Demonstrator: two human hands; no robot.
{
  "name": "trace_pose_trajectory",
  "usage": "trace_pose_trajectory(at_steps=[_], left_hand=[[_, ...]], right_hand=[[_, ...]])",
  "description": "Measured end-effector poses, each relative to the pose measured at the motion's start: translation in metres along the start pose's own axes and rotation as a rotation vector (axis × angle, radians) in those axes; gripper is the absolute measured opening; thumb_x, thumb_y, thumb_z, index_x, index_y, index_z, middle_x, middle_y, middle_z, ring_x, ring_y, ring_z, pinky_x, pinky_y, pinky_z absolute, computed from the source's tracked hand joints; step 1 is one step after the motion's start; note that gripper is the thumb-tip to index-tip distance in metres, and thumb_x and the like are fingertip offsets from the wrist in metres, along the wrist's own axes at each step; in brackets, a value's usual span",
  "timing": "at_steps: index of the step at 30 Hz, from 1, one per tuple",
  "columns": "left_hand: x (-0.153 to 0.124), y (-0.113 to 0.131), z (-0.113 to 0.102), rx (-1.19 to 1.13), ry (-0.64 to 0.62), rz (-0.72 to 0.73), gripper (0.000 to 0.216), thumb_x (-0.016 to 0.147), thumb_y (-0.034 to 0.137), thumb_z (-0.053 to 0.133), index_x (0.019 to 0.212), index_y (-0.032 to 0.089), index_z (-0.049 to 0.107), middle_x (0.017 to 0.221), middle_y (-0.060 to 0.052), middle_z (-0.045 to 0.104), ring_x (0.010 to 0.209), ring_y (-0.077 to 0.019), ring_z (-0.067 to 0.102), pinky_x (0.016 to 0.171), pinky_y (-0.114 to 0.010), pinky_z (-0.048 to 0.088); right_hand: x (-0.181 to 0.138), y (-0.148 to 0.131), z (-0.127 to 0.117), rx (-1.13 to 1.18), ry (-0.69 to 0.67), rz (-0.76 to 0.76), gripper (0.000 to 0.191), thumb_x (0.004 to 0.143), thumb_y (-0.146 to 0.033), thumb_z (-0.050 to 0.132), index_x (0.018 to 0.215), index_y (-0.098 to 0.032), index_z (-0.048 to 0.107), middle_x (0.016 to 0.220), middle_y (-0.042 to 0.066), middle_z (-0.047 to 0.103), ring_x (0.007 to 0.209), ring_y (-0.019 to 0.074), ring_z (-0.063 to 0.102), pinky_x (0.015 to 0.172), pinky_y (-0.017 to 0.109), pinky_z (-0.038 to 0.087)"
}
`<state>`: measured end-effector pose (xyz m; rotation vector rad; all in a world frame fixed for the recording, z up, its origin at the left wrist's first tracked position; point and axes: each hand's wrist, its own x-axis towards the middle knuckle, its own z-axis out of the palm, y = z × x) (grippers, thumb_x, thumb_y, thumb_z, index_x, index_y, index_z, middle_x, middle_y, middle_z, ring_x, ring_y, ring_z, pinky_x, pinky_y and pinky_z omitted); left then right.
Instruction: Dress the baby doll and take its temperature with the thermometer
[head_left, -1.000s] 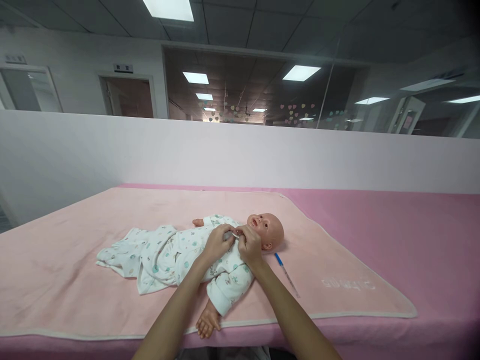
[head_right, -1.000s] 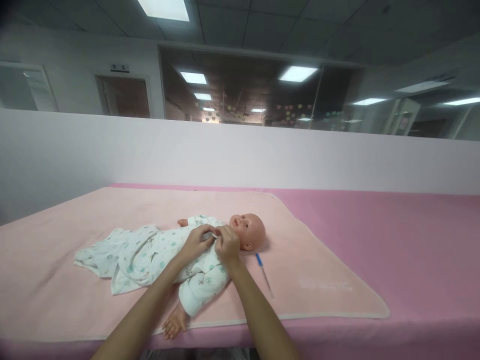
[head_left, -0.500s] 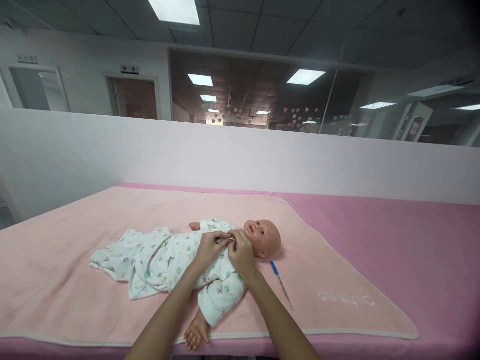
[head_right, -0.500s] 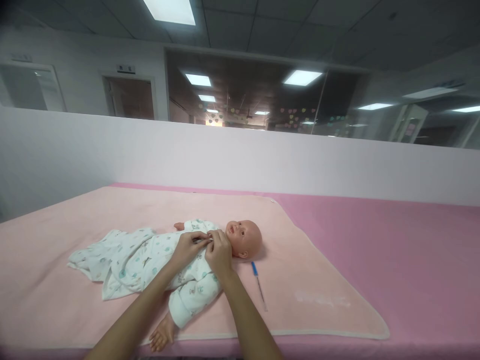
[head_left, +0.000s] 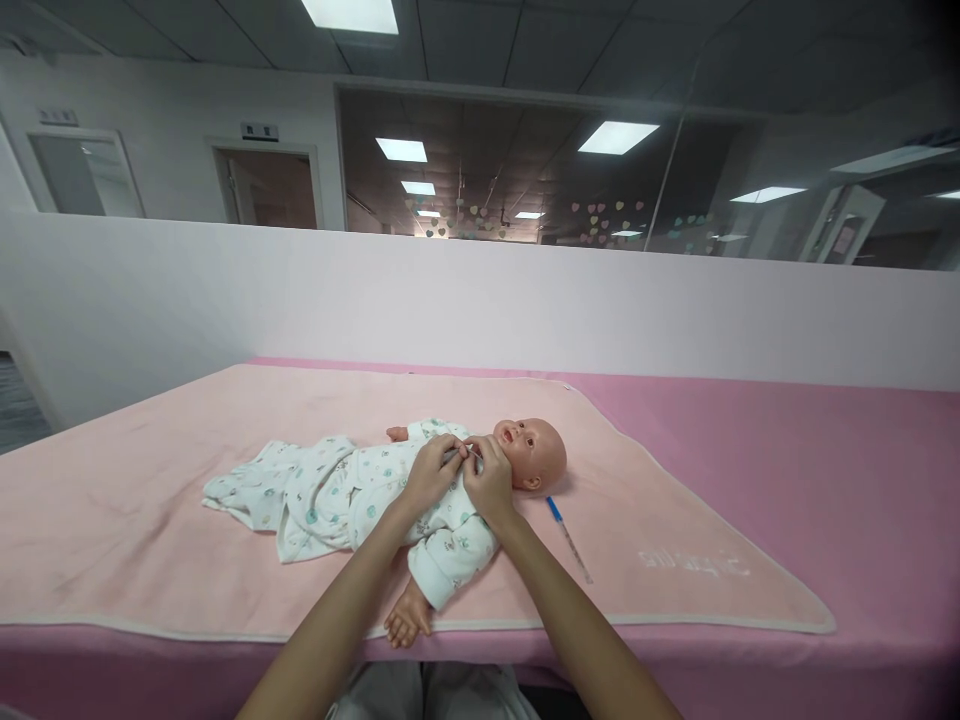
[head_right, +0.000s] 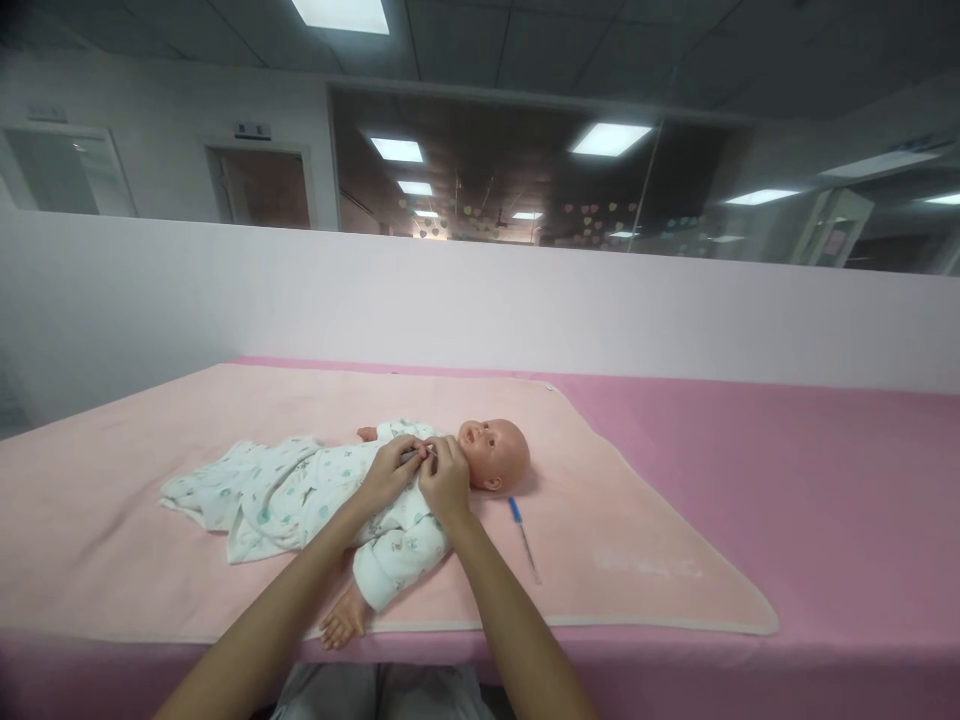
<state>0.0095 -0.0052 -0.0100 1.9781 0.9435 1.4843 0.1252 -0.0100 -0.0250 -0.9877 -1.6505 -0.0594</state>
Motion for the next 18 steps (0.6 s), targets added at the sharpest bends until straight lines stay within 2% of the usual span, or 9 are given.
trace_pose_trajectory(at_steps=[8, 12, 18], left_hand=[[0.0021, -0.0005, 0.0007, -0.083, 0.004, -0.012, 0.019, 0.071, 0.015, 0.053, 0.087, 0.020, 0.063, 0.082, -0.003, 0.064, 0.078, -0.0172, 0.057, 0.073, -0.026, 0.041], [0.0035, -0.0035, 0.0010, -0.015, -0.004, 0.008, 0.022, 0.071, 0.015, 0.054, 0.090, 0.021, 0.065, 0.085, -0.003, 0.065, 0.081, -0.0182, 0.058, 0.075, -0.026, 0.042], [0.0018, -0.0020, -0.0011, 0.070, -0.029, 0.008, 0.020, 0.077, 0.024, 0.051, 0.092, 0.019, 0.064, 0.086, -0.004, 0.066, 0.079, -0.0177, 0.058, 0.073, -0.027, 0.043]], right_hand=[[0.0010, 0.0023, 0.0001, -0.045, 0.026, -0.034, 0.021, 0.074, -0.007, 0.039, 0.082, -0.017, 0.056, 0.080, 0.005, 0.058, 0.078, 0.0175, 0.051, 0.073, 0.030, 0.040], [0.0004, 0.0041, -0.0001, -0.061, 0.033, -0.056, 0.021, 0.074, -0.006, 0.040, 0.080, -0.017, 0.057, 0.078, 0.004, 0.059, 0.077, 0.0170, 0.052, 0.073, 0.029, 0.041], [0.0006, 0.0079, 0.0013, -0.049, 0.068, -0.043, 0.021, 0.075, -0.007, 0.040, 0.079, -0.017, 0.058, 0.076, 0.004, 0.059, 0.073, 0.0163, 0.053, 0.069, 0.028, 0.042]])
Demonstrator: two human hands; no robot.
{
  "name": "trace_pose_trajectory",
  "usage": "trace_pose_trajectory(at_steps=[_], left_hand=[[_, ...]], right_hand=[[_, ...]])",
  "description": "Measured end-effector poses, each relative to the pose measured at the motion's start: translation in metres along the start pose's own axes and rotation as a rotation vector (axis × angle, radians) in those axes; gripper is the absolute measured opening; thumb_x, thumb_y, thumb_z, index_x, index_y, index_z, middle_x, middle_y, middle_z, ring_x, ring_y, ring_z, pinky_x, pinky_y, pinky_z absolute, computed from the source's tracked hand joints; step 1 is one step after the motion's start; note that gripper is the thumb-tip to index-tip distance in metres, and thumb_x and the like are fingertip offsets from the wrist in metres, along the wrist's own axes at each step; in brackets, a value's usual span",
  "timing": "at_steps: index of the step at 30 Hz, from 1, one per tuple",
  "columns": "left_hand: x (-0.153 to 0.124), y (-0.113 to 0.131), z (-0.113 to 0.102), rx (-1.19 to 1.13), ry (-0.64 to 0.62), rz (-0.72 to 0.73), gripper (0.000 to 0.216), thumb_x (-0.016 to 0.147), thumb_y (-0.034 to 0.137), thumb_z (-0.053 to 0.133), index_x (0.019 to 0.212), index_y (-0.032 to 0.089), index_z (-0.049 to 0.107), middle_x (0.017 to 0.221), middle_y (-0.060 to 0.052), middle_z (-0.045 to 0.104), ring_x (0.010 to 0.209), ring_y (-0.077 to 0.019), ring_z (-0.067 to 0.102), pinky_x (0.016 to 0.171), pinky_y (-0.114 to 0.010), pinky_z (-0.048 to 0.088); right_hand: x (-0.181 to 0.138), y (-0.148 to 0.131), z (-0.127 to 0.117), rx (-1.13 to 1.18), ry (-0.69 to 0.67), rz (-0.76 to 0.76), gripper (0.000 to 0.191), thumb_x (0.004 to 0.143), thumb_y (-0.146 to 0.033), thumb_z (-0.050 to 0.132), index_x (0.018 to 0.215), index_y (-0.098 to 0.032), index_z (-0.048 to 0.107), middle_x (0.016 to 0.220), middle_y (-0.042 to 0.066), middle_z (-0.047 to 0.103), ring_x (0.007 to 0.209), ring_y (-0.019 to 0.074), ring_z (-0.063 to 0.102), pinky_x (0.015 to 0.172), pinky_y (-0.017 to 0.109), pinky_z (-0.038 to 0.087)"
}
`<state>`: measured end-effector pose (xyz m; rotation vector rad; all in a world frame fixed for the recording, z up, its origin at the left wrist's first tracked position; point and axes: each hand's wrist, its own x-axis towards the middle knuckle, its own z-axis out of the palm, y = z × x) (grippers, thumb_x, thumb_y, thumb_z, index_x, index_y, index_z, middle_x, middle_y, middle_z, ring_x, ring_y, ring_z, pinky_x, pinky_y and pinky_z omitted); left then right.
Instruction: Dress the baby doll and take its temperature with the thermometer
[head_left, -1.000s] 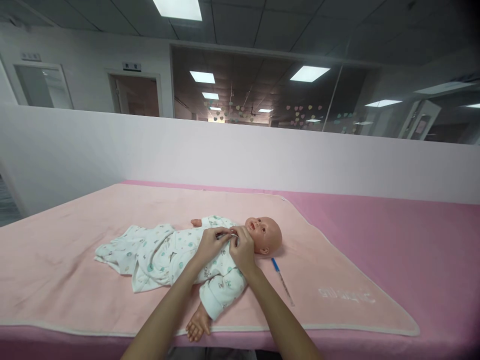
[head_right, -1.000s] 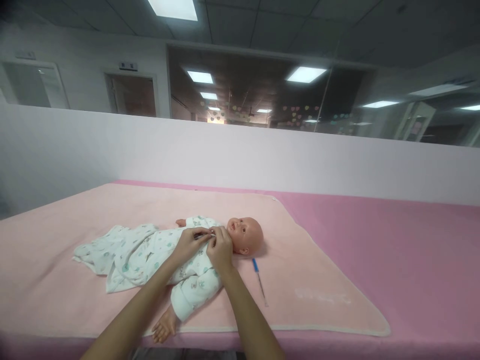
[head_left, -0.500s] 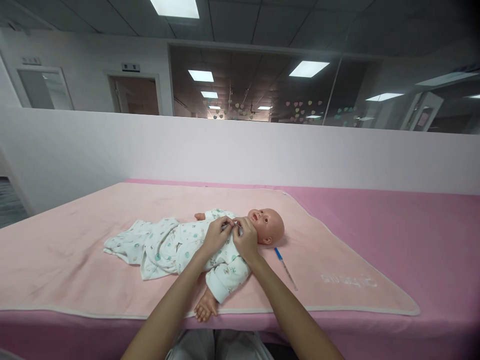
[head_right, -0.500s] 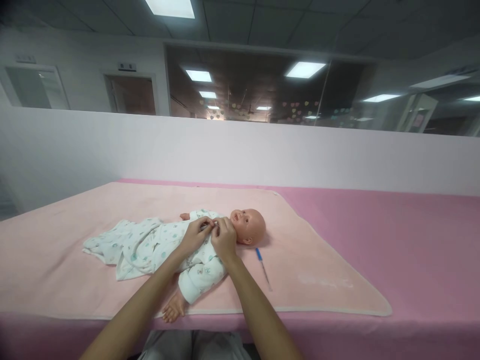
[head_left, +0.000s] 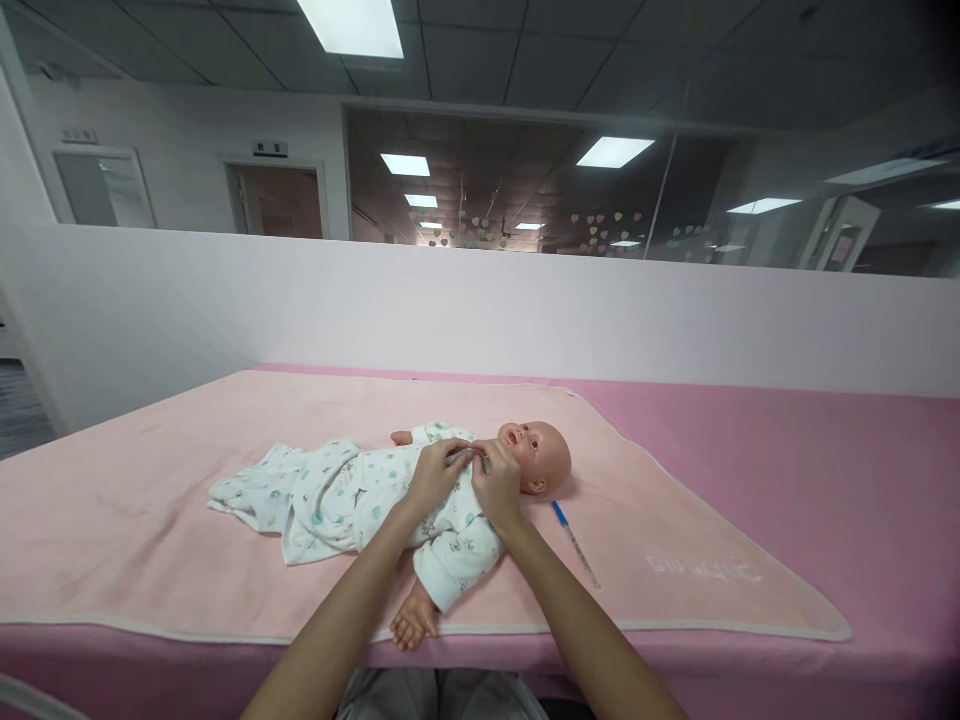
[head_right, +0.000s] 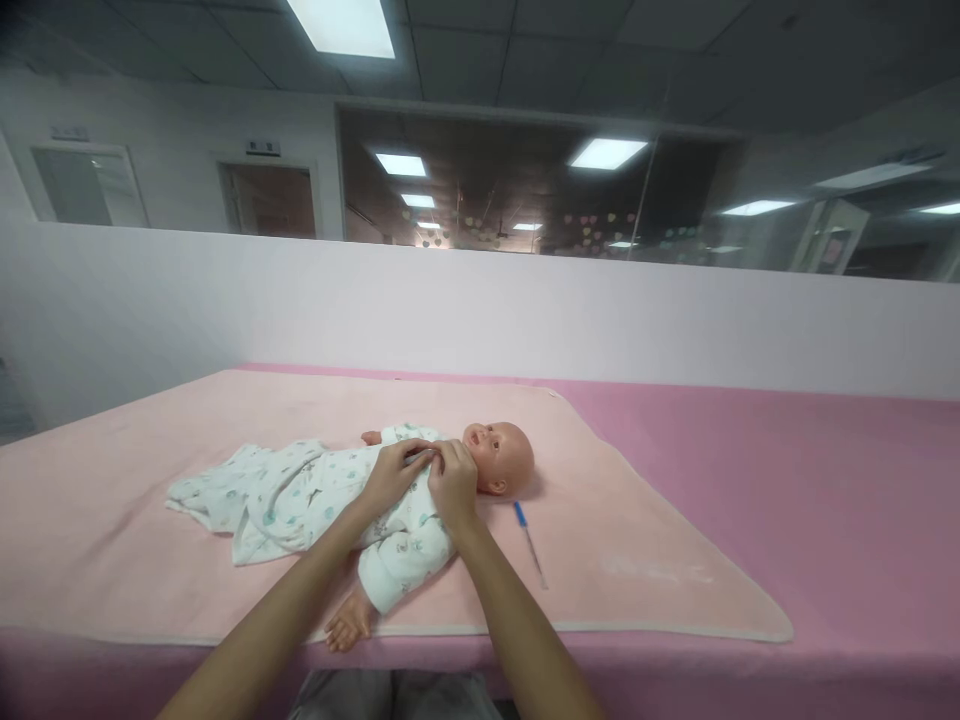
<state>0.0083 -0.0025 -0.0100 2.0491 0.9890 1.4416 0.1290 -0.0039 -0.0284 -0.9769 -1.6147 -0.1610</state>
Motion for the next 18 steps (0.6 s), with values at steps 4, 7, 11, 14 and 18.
trace_pose_trajectory(at_steps=[4, 7, 11, 14, 18], left_hand=[[-0.001, 0.001, 0.000, 0.073, -0.014, 0.008, 0.021, 0.079, 0.028, 0.048, 0.092, 0.019, 0.063, 0.083, -0.004, 0.066, 0.076, -0.0168, 0.058, 0.070, -0.026, 0.044], [-0.001, 0.002, 0.001, 0.144, -0.007, 0.026, 0.021, 0.081, 0.029, 0.046, 0.089, 0.018, 0.062, 0.080, -0.004, 0.065, 0.073, -0.0164, 0.058, 0.068, -0.027, 0.043], [-0.001, 0.006, -0.005, 0.244, 0.030, 0.089, 0.019, 0.079, 0.032, 0.049, 0.081, 0.018, 0.062, 0.079, -0.004, 0.064, 0.078, -0.0172, 0.056, 0.071, -0.028, 0.042], [0.000, 0.007, -0.018, 0.193, 0.053, 0.032, 0.025, 0.079, 0.036, 0.047, 0.074, 0.017, 0.062, 0.074, -0.003, 0.063, 0.071, -0.0157, 0.056, 0.066, -0.026, 0.042], [0.000, 0.003, -0.040, 0.142, 0.073, -0.096, 0.031, 0.079, 0.033, 0.044, 0.063, 0.014, 0.063, 0.071, -0.004, 0.063, 0.068, -0.0150, 0.056, 0.066, -0.026, 0.042]], right_hand=[[0.000, 0.002, 0.001, 0.038, -0.008, 0.001, 0.024, 0.073, -0.006, 0.039, 0.080, -0.018, 0.059, 0.075, 0.003, 0.060, 0.071, 0.0157, 0.053, 0.067, 0.027, 0.043], [0.000, 0.001, 0.000, 0.051, -0.013, -0.002, 0.025, 0.072, -0.005, 0.038, 0.079, -0.018, 0.059, 0.073, 0.003, 0.059, 0.069, 0.0155, 0.053, 0.065, 0.026, 0.042], [0.000, -0.001, -0.002, 0.073, 0.006, -0.004, 0.026, 0.072, -0.006, 0.036, 0.081, -0.017, 0.058, 0.074, 0.003, 0.057, 0.070, 0.0155, 0.052, 0.064, 0.026, 0.042], [0.000, -0.002, -0.005, 0.097, 0.014, -0.026, 0.028, 0.071, -0.004, 0.035, 0.082, -0.017, 0.057, 0.075, 0.004, 0.058, 0.072, 0.0156, 0.052, 0.066, 0.026, 0.042], [0.001, -0.002, -0.006, 0.079, -0.009, -0.039, 0.026, 0.068, -0.003, 0.037, 0.073, -0.018, 0.058, 0.071, 0.003, 0.056, 0.070, 0.0150, 0.052, 0.065, 0.026, 0.041]])
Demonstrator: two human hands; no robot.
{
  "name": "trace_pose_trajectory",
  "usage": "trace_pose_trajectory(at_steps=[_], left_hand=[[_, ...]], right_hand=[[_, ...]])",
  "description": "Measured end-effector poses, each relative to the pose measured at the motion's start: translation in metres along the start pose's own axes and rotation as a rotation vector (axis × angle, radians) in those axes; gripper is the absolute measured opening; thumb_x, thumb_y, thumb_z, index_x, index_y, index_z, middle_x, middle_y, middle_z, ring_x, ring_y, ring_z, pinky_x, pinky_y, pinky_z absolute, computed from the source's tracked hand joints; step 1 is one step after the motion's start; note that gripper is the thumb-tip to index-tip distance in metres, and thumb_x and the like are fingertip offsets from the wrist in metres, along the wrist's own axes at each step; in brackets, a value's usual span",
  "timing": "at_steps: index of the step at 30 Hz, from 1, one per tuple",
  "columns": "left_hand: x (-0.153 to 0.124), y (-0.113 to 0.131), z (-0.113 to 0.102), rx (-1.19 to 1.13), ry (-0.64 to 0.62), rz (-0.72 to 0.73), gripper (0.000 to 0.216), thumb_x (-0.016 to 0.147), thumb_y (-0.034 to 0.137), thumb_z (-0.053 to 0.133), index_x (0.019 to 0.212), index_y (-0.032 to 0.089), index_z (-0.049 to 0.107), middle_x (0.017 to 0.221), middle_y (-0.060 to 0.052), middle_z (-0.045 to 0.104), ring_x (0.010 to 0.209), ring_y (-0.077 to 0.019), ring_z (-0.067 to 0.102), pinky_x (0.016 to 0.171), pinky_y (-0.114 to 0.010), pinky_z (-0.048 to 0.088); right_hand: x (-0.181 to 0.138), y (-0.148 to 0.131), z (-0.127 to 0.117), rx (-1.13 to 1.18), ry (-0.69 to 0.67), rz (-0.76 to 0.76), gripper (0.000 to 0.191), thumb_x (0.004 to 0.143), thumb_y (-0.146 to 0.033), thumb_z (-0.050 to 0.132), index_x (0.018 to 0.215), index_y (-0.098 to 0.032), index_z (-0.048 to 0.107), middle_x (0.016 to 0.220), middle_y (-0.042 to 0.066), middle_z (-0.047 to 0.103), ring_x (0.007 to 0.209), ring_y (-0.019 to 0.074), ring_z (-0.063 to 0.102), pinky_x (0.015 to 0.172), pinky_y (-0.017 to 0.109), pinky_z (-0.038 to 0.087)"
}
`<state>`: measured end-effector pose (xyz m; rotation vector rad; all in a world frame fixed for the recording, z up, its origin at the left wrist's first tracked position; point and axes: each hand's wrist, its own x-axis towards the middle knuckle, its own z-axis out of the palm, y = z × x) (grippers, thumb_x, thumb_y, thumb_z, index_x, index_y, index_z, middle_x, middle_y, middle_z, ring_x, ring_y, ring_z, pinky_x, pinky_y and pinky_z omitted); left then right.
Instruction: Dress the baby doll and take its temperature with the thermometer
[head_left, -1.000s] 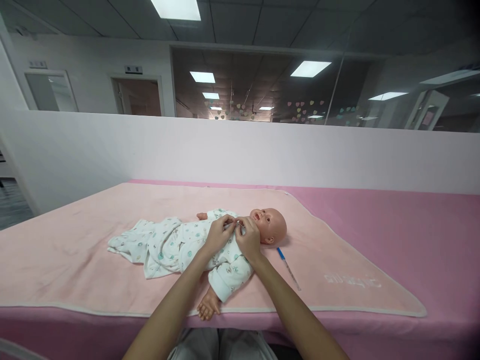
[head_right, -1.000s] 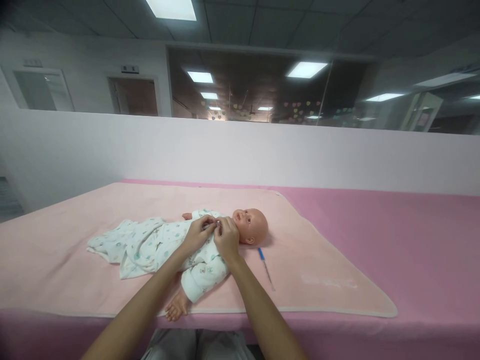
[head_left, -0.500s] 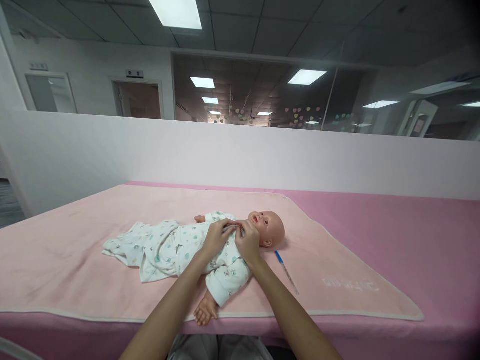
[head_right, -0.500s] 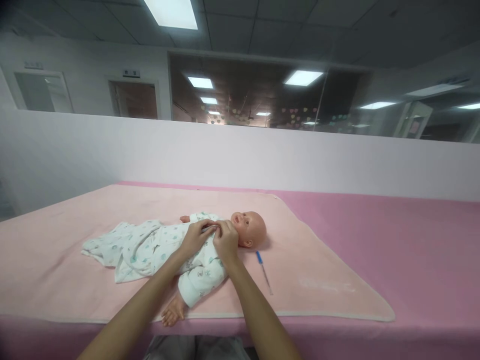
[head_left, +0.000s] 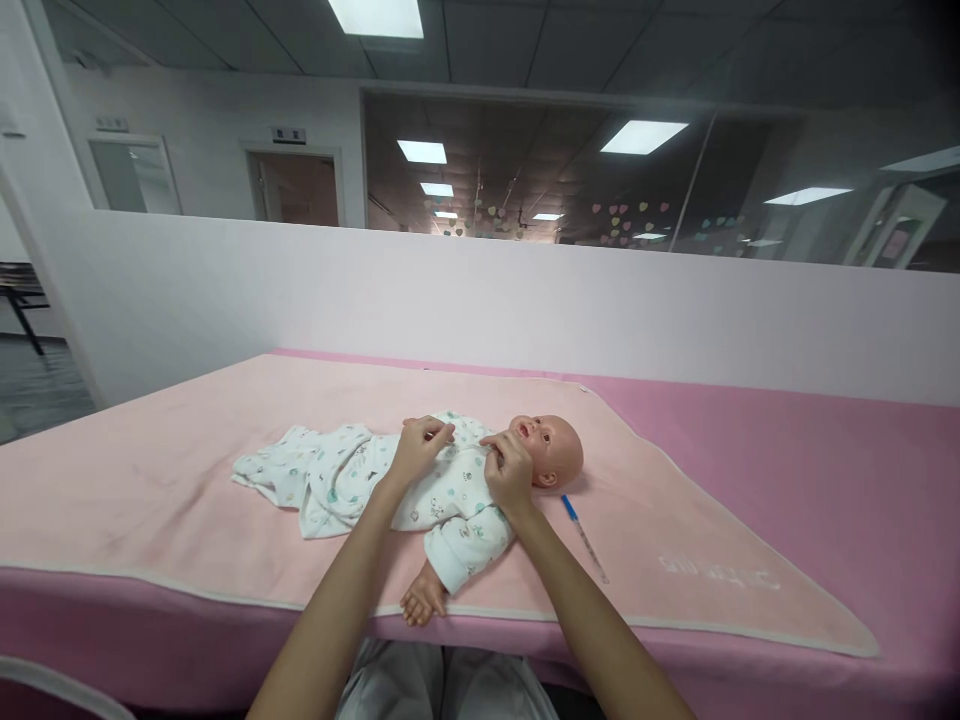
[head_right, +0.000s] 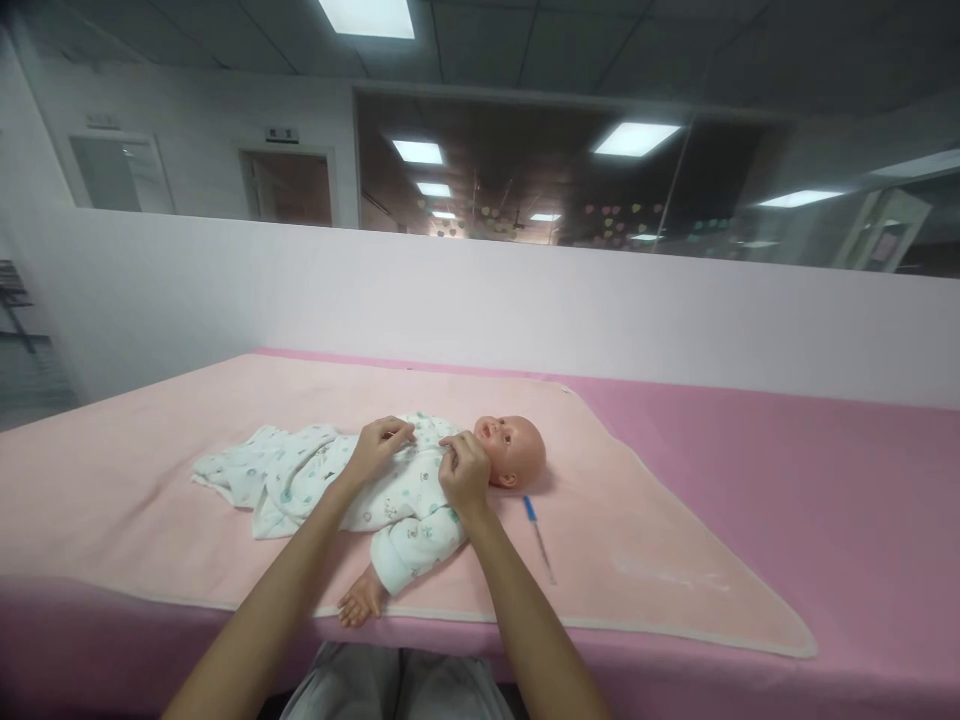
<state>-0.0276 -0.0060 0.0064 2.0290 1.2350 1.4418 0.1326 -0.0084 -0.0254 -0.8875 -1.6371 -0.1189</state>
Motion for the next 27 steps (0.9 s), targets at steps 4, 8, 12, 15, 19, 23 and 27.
trace_pose_trajectory(at_steps=[4, 8, 12, 15, 19, 23, 27], left_hand=[[-0.001, -0.008, -0.011, -0.080, -0.238, -0.069, 0.016, 0.070, 0.026, 0.054, 0.066, 0.015, 0.064, 0.073, -0.003, 0.064, 0.071, -0.0153, 0.055, 0.068, -0.026, 0.042], [-0.004, -0.012, -0.016, -0.220, -0.332, -0.139, 0.017, 0.065, 0.025, 0.061, 0.077, 0.015, 0.067, 0.096, -0.007, 0.063, 0.080, -0.0171, 0.056, 0.067, -0.026, 0.043], [-0.008, -0.012, -0.019, -0.248, -0.289, -0.104, 0.015, 0.065, 0.026, 0.063, 0.075, 0.016, 0.068, 0.101, -0.008, 0.062, 0.088, -0.0188, 0.055, 0.072, -0.027, 0.043], [-0.011, -0.011, -0.019, -0.224, -0.285, -0.093, 0.015, 0.067, 0.028, 0.062, 0.075, 0.016, 0.068, 0.094, -0.007, 0.064, 0.084, -0.0177, 0.057, 0.070, -0.026, 0.044], [-0.012, -0.011, -0.014, -0.095, -0.193, -0.092, 0.021, 0.071, 0.032, 0.057, 0.079, 0.016, 0.068, 0.077, -0.004, 0.065, 0.073, -0.0166, 0.058, 0.065, -0.026, 0.045], [-0.014, -0.012, -0.008, 0.080, -0.026, 0.047, 0.015, 0.072, 0.029, 0.056, 0.073, 0.019, 0.068, 0.078, -0.003, 0.067, 0.078, -0.0169, 0.059, 0.074, -0.028, 0.045], [-0.015, -0.012, -0.005, 0.173, -0.041, 0.169, 0.014, 0.071, 0.026, 0.056, 0.071, 0.019, 0.068, 0.084, -0.004, 0.067, 0.081, -0.0172, 0.060, 0.078, -0.028, 0.044]], right_hand=[[0.001, 0.000, 0.001, -0.016, 0.001, -0.008, 0.024, 0.068, -0.004, 0.038, 0.066, -0.018, 0.057, 0.068, 0.002, 0.055, 0.066, 0.0141, 0.051, 0.062, 0.025, 0.040], [0.000, 0.000, 0.002, -0.033, -0.005, -0.010, 0.023, 0.070, -0.005, 0.039, 0.064, -0.018, 0.056, 0.066, 0.001, 0.054, 0.064, 0.0130, 0.050, 0.060, 0.024, 0.039], [0.000, 0.001, 0.004, -0.056, -0.013, -0.007, 0.022, 0.070, -0.004, 0.039, 0.063, -0.018, 0.055, 0.066, 0.001, 0.054, 0.064, 0.0124, 0.050, 0.060, 0.023, 0.038], [-0.001, 0.002, 0.005, -0.070, -0.016, -0.001, 0.022, 0.070, -0.004, 0.039, 0.063, -0.018, 0.055, 0.067, 0.001, 0.054, 0.065, 0.0124, 0.050, 0.060, 0.023, 0.038], [-0.001, 0.003, 0.006, -0.076, -0.018, 0.002, 0.022, 0.069, -0.005, 0.039, 0.062, -0.018, 0.056, 0.067, 0.001, 0.054, 0.065, 0.0127, 0.050, 0.060, 0.023, 0.037], [0.000, 0.002, 0.006, -0.087, -0.016, 0.007, 0.022, 0.069, -0.005, 0.040, 0.061, -0.018, 0.056, 0.067, 0.001, 0.055, 0.064, 0.0126, 0.050, 0.059, 0.023, 0.037], [-0.001, 0.001, 0.006, -0.087, -0.019, 0.012, 0.022, 0.069, -0.005, 0.039, 0.061, -0.018, 0.055, 0.066, 0.001, 0.054, 0.065, 0.0124, 0.049, 0.060, 0.023, 0.037]])
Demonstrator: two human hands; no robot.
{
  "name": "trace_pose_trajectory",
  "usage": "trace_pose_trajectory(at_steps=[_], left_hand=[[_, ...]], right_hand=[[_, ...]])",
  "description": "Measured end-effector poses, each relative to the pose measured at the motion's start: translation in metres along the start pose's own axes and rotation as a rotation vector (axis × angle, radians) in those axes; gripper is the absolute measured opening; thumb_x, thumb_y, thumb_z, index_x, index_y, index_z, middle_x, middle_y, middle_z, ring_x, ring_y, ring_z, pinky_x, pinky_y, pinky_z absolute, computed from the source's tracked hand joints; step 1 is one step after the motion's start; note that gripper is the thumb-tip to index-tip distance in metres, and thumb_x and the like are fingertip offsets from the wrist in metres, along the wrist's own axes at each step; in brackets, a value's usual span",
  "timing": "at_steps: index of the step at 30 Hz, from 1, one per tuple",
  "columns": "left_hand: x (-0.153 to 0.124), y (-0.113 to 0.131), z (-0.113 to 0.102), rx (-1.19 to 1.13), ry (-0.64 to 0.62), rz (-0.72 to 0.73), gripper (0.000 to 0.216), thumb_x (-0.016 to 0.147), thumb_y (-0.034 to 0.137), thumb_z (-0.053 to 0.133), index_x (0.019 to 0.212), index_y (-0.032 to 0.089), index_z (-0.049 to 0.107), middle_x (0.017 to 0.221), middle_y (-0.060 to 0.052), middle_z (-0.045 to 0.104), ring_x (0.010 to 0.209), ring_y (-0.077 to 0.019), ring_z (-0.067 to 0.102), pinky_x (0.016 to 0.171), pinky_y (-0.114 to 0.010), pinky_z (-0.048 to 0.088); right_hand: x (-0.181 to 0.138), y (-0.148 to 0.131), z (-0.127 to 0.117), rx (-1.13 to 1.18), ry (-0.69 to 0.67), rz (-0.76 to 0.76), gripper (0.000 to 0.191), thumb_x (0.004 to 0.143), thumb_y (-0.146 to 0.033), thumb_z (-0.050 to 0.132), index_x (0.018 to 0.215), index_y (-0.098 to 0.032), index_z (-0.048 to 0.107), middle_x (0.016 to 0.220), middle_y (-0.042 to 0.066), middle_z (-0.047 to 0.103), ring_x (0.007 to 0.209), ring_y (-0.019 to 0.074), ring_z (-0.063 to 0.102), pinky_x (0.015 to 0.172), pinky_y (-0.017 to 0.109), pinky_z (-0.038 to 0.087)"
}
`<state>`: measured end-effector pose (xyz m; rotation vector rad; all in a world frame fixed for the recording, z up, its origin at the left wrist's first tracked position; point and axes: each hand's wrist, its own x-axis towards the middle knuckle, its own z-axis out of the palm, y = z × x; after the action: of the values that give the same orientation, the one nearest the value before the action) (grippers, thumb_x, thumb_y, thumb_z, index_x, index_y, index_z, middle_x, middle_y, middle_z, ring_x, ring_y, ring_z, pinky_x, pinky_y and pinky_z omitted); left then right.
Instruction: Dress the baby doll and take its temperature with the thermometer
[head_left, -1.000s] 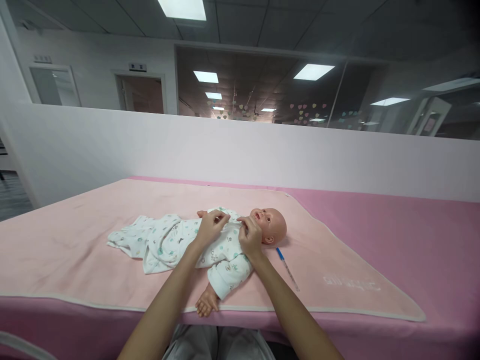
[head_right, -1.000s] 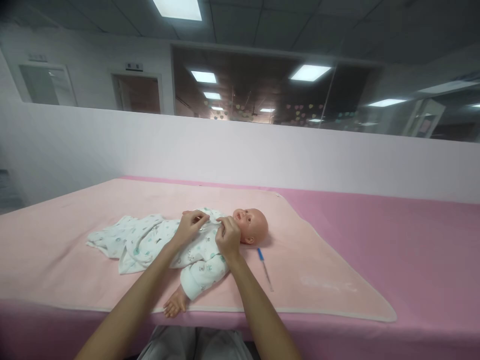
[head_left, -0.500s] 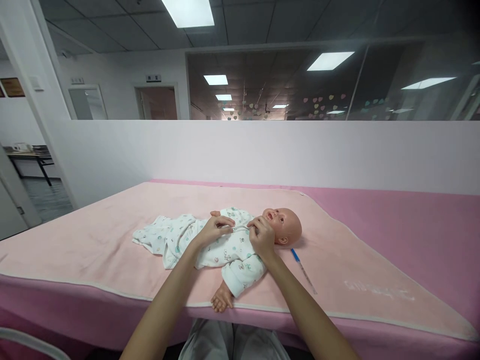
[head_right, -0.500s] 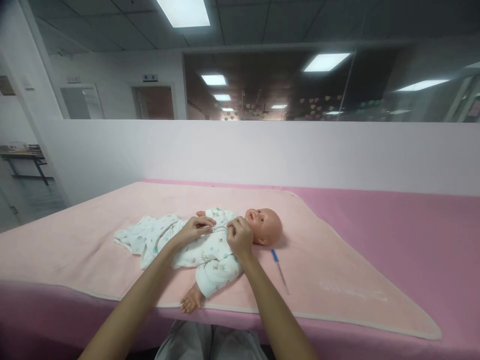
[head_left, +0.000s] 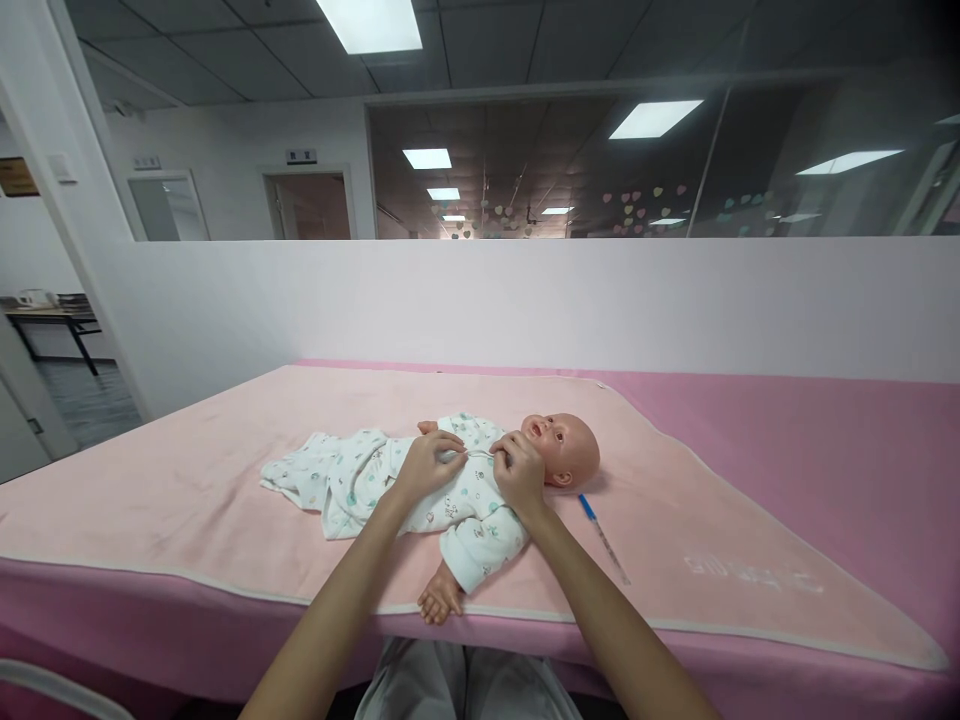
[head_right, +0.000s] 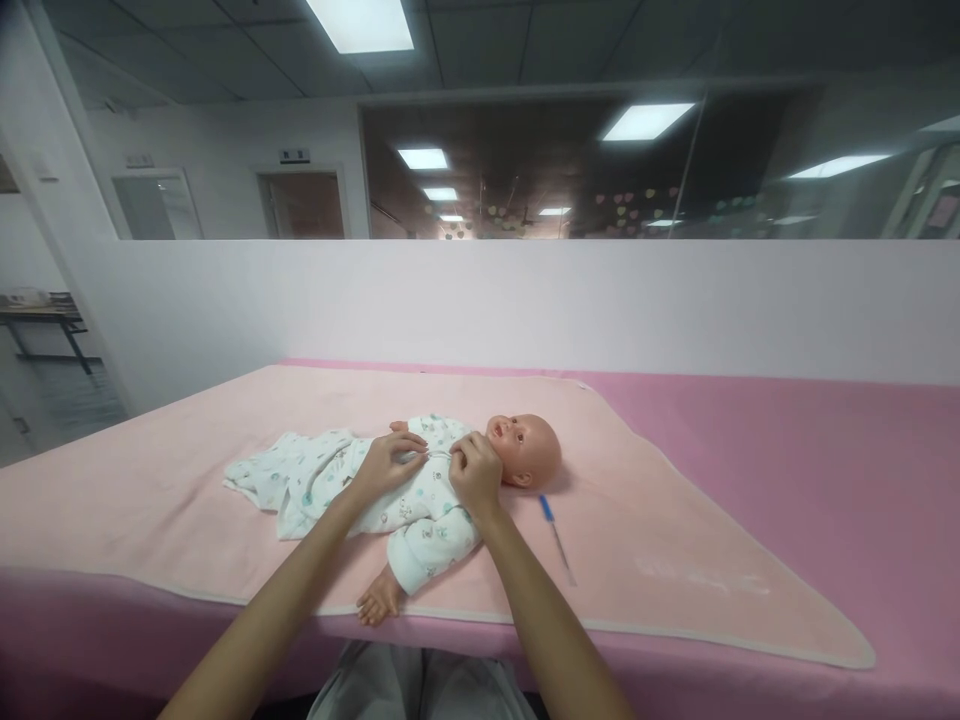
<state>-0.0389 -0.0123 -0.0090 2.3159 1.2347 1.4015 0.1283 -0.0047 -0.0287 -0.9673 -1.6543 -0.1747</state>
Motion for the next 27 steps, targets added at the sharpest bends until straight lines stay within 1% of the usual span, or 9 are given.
trace_pose_trajectory(at_steps=[3, 5, 8, 11, 13, 17, 21, 24, 27], left_hand=[[0.000, 0.000, 0.000, 0.006, -0.033, -0.001, 0.013, 0.068, 0.025, 0.058, 0.074, 0.019, 0.068, 0.092, -0.004, 0.066, 0.085, -0.0179, 0.059, 0.081, -0.029, 0.044], [0.000, -0.001, 0.000, 0.013, -0.028, -0.013, 0.013, 0.068, 0.025, 0.058, 0.074, 0.019, 0.067, 0.094, -0.004, 0.066, 0.086, -0.0184, 0.059, 0.081, -0.030, 0.044], [-0.001, 0.000, 0.001, 0.032, -0.002, -0.010, 0.013, 0.070, 0.027, 0.056, 0.073, 0.019, 0.067, 0.091, -0.004, 0.066, 0.084, -0.0182, 0.059, 0.080, -0.030, 0.044], [-0.001, 0.003, 0.001, 0.030, 0.019, 0.026, 0.013, 0.072, 0.026, 0.054, 0.073, 0.019, 0.065, 0.089, -0.004, 0.066, 0.082, -0.0169, 0.059, 0.079, -0.028, 0.044], [-0.001, 0.005, 0.000, 0.049, 0.026, 0.054, 0.013, 0.073, 0.025, 0.052, 0.074, 0.019, 0.064, 0.083, -0.004, 0.066, 0.079, -0.0161, 0.059, 0.077, -0.027, 0.043], [-0.002, 0.011, -0.002, 0.176, 0.052, 0.064, 0.014, 0.076, 0.028, 0.050, 0.071, 0.019, 0.061, 0.074, -0.003, 0.065, 0.074, -0.0165, 0.056, 0.075, -0.030, 0.039], [-0.005, 0.010, -0.006, 0.241, 0.097, -0.062, 0.033, 0.081, 0.037, 0.040, 0.058, 0.018, 0.057, 0.064, -0.003, 0.062, 0.067, -0.0167, 0.054, 0.068, -0.029, 0.037], [-0.008, 0.003, -0.011, 0.158, 0.170, -0.244, 0.045, 0.083, 0.042, 0.033, 0.052, 0.018, 0.055, 0.059, -0.003, 0.061, 0.059, -0.0156, 0.054, 0.059, -0.027, 0.036], [-0.012, -0.004, -0.015, 0.095, 0.255, -0.403, 0.050, 0.082, 0.045, 0.032, 0.048, 0.017, 0.054, 0.052, -0.003, 0.060, 0.052, -0.0151, 0.053, 0.054, -0.026, 0.035]], right_hand=[[-0.001, 0.000, 0.000, 0.002, -0.005, 0.005, 0.022, 0.070, -0.005, 0.038, 0.060, -0.018, 0.052, 0.065, 0.001, 0.053, 0.064, 0.0127, 0.048, 0.060, 0.023, 0.036], [-0.001, 0.000, -0.001, 0.013, -0.004, 0.006, 0.021, 0.070, -0.005, 0.037, 0.059, -0.018, 0.050, 0.064, 0.001, 0.051, 0.063, 0.0129, 0.047, 0.058, 0.024, 0.036], [0.000, 0.000, -0.002, 0.055, -0.008, 0.005, 0.021, 0.069, -0.005, 0.036, 0.058, -0.018, 0.048, 0.063, 0.001, 0.049, 0.062, 0.0130, 0.046, 0.058, 0.024, 0.035], [0.001, 0.000, -0.002, 0.091, -0.009, 0.001, 0.020, 0.067, -0.004, 0.035, 0.057, -0.019, 0.045, 0.062, 0.000, 0.048, 0.061, 0.0130, 0.045, 0.057, 0.024, 0.035], [0.001, 0.000, -0.002, 0.104, -0.006, 0.005, 0.020, 0.066, -0.004, 0.035, 0.057, -0.019, 0.044, 0.062, 0.000, 0.048, 0.060, 0.0131, 0.045, 0.056, 0.025, 0.035], [0.001, 0.001, -0.003, 0.126, 0.023, 0.016, 0.019, 0.066, -0.005, 0.034, 0.059, -0.019, 0.044, 0.062, 0.000, 0.047, 0.061, 0.0136, 0.045, 0.057, 0.025, 0.036], [0.002, -0.001, -0.005, 0.136, 0.077, 0.030, 0.019, 0.069, -0.006, 0.033, 0.063, -0.019, 0.045, 0.064, 0.001, 0.048, 0.063, 0.0142, 0.046, 0.058, 0.025, 0.037], [0.002, -0.002, -0.006, 0.138, 0.089, 0.045, 0.018, 0.072, -0.007, 0.034, 0.067, -0.019, 0.047, 0.067, 0.001, 0.050, 0.065, 0.0145, 0.047, 0.060, 0.026, 0.037], [0.002, -0.002, -0.006, 0.141, 0.085, 0.049, 0.019, 0.072, -0.007, 0.034, 0.068, -0.019, 0.048, 0.068, 0.001, 0.051, 0.066, 0.0146, 0.047, 0.060, 0.025, 0.037]])
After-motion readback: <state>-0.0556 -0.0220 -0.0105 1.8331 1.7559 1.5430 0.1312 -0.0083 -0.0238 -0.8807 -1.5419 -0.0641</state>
